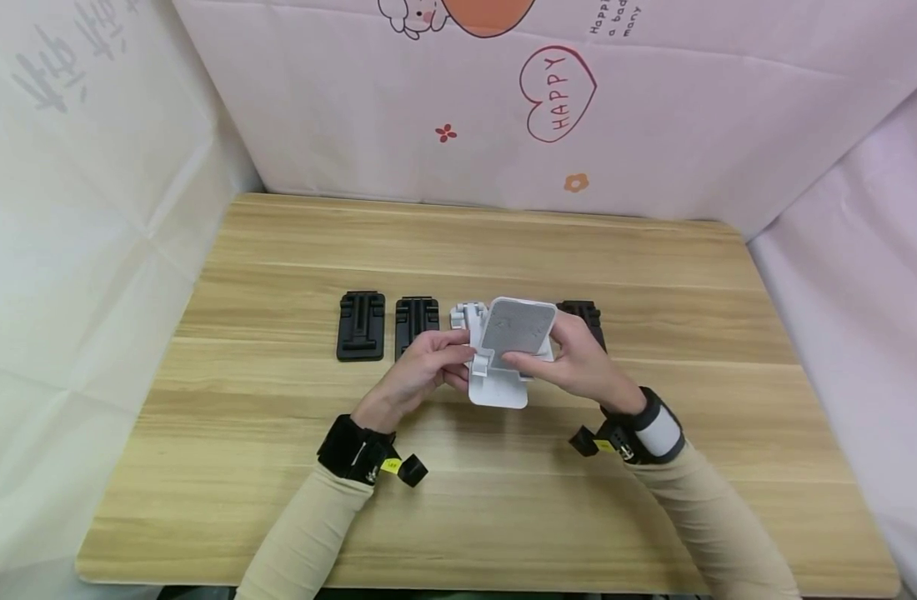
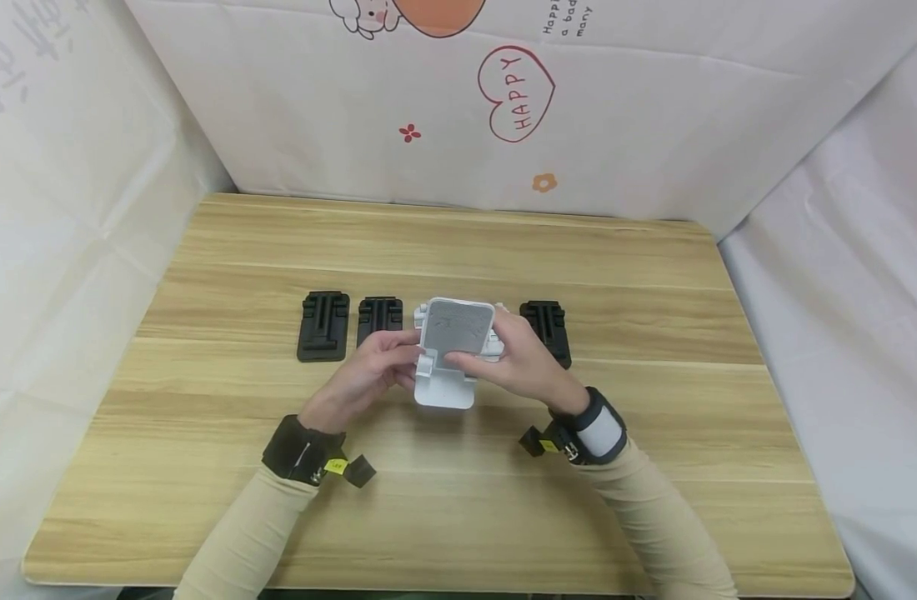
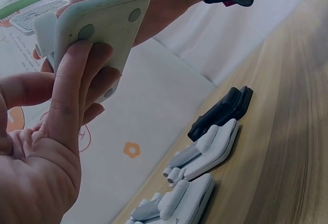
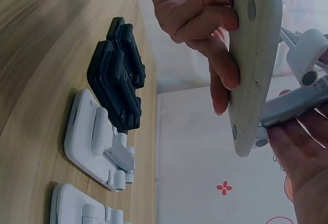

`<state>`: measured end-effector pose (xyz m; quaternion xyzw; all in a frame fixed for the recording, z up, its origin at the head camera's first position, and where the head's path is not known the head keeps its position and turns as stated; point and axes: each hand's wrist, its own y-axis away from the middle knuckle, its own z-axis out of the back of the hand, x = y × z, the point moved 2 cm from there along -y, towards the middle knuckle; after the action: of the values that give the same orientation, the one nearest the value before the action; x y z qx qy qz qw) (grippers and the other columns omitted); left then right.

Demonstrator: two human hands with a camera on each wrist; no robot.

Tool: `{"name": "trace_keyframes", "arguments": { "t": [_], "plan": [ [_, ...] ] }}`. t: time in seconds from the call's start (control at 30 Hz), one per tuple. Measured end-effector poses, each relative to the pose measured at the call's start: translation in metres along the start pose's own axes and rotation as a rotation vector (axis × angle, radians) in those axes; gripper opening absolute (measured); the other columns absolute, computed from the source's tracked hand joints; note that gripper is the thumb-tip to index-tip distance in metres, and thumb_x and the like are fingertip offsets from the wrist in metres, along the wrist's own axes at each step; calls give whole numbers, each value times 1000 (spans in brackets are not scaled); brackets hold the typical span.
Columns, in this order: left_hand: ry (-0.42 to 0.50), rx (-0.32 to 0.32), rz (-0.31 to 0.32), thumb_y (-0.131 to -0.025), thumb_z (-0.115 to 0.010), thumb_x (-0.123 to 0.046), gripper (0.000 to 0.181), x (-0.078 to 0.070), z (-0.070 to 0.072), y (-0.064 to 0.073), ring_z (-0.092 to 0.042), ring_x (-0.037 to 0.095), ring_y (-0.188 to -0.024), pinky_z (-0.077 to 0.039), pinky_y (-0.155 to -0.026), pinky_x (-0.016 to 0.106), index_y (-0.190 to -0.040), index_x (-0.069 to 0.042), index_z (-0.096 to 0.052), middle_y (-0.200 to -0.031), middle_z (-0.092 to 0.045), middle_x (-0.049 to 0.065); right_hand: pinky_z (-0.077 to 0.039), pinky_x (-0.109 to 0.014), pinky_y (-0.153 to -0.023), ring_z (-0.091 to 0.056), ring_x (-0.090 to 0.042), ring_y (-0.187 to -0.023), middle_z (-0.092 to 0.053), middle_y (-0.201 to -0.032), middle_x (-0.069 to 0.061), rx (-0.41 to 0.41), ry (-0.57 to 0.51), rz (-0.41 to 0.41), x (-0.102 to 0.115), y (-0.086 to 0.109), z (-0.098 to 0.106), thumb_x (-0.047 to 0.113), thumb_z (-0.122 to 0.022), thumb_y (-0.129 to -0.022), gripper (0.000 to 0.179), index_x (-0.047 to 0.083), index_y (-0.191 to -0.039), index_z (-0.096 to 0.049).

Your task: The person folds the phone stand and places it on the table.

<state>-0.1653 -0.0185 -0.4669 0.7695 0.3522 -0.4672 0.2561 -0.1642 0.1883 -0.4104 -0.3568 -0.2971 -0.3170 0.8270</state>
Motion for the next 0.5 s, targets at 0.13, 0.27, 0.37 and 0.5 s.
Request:
{"name": "trace_keyframes", "arguments": {
  "t": [0.13, 0.27, 0.37, 0.5],
  "plan": [
    [0, 11, 3, -94, -47, -4, 44, -1, -1, 0, -67, 15, -66, -57, -58, 23, -132, 18, -40, -93, -70, 6, -53, -33, -78, -61, -15, -96, -69, -105, -10, -20, 26, 18, 3, 0, 1, 3, -77, -72, 49, 1, -117, -59],
    [10, 20, -2, -94, -46, -3, 45, -1, -2, 0, -67, 15, -66, -57, -59, 23, -133, 20, -38, -93, -71, 6, -52, -31, -76, -61, -15, -93, -69, -100, -14, -55, 47, 46, 23, -6, 2, -5, -77, -68, 46, -5, -111, -60],
    [22, 31, -4, -94, -46, -2, 46, 0, -3, 1, -68, 16, -68, -58, -60, 24, -133, 20, -37, -93, -71, 7, -53, -28, -75, -62, -16, -92, -68, -99, -17, -84, 48, 79, 33, -9, 3, -9, -75, -67, 45, -9, -110, -60],
    [24, 37, -6, -94, -46, -2, 45, 0, -4, 2, -68, 16, -71, -58, -60, 24, -133, 20, -37, -92, -71, 7, -52, -25, -75, -62, -16, -94, -67, -103, -17, -105, 43, 107, 29, -9, 1, -10, -74, -68, 47, -9, -112, -59]
  ]
}}
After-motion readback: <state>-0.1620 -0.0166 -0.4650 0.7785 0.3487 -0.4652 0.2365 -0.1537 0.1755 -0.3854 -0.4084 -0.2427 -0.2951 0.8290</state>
